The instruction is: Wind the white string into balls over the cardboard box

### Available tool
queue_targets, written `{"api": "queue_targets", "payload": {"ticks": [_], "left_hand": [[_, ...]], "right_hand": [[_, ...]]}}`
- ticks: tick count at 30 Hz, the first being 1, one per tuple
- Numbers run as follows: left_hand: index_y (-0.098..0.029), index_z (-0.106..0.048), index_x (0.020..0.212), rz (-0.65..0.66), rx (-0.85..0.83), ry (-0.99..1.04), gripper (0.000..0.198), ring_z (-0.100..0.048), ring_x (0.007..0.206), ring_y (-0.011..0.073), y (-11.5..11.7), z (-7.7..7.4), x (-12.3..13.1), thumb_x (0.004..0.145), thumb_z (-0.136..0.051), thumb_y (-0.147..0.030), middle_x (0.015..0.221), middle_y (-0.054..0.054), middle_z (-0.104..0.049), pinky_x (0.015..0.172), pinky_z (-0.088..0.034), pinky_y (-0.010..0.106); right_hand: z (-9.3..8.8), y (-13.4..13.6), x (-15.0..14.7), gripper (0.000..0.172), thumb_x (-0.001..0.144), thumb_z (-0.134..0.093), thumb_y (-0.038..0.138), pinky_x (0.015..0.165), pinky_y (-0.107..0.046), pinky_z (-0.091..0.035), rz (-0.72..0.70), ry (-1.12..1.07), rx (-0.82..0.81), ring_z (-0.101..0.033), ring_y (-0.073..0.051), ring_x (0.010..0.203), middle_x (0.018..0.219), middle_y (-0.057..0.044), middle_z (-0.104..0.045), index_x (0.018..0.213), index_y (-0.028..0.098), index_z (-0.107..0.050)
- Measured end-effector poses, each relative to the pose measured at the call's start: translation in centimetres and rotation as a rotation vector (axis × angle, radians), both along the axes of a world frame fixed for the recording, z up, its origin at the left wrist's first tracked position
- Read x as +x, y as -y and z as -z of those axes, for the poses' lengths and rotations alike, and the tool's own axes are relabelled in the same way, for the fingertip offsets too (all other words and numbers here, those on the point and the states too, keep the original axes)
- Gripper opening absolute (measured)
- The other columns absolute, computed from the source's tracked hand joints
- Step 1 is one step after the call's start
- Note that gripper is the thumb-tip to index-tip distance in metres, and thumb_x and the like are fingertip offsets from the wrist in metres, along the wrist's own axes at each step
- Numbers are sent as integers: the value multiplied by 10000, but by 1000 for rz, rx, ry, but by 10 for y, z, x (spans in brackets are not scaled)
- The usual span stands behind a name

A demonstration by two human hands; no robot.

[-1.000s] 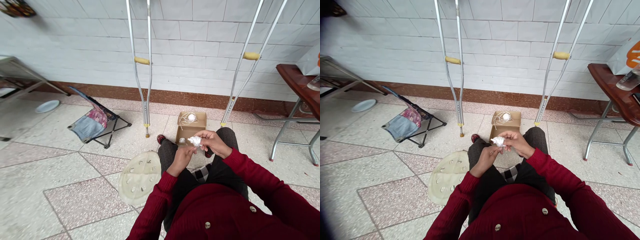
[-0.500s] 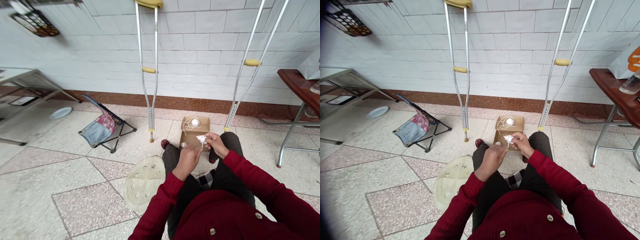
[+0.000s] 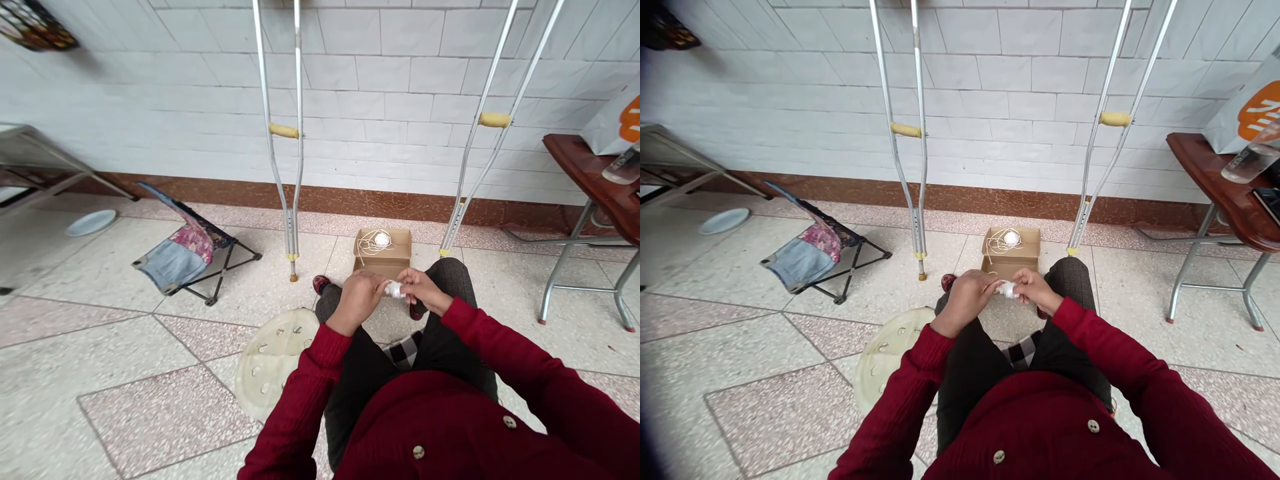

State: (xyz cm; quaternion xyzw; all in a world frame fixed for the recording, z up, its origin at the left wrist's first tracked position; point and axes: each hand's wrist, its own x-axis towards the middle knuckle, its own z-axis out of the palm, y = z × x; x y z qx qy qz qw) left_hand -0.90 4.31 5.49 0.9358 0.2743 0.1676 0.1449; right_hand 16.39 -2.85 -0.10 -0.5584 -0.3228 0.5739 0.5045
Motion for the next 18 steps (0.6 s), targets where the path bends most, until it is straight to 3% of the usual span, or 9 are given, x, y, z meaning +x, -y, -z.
{"api": "queue_targets", "payload": {"ticks": [2,4,8,11,13,15,18], "left_hand": [[-154,-668,796,4,2,22,269,-585,739,184,12,0,5,932,-471,-277,752,64,-667,719,-387,281],[-159,-662,786,23,-86,49,293,-589,727,172,25,9,7,944,-441,-269,741,51,-665,709,-396,268],[-168,-653,774,31,-347,105,303,-601,708,141,31,36,-3,951,-422,-251,729,10,-668,684,-415,229],[-161,-670,783,-47,-358,124,275,-613,722,146,18,44,-11,935,-452,-229,759,18,-683,681,-421,232],[-166,-686,818,-57,-283,117,245,-620,755,157,7,39,-11,925,-470,-212,787,30,-692,703,-425,244],[-175,-695,865,-23,-177,96,213,-620,790,168,-1,29,-6,915,-488,-197,815,39,-698,744,-427,262],[-169,-688,817,22,-9,14,207,-607,773,184,-1,11,4,905,-502,-197,782,54,-683,775,-420,294]], "right_hand": [[0,-14,6,279,576,-668,189,314,-166,-295,151,15,69,-446,-65,343,518,83,-534,835,169,-566],[-11,-21,9,283,606,-676,211,339,-168,-314,197,-13,154,-468,-62,385,576,58,-570,874,161,-600],[-48,-8,6,301,687,-684,252,382,-167,-336,83,-144,220,-502,-56,460,712,10,-630,971,163,-643],[-62,14,0,291,690,-700,248,358,-160,-311,-101,-161,149,-495,-51,437,700,5,-635,961,153,-653],[-55,26,-4,258,674,-707,235,337,-156,-296,-243,-134,70,-490,-56,409,638,14,-623,908,143,-652],[-37,30,-7,234,647,-703,216,328,-153,-302,-333,-104,-15,-486,-61,384,572,32,-601,858,141,-635],[-4,22,-5,214,606,-679,205,313,-157,-304,-248,-22,-108,-464,-68,339,480,57,-556,792,144,-594]]}}
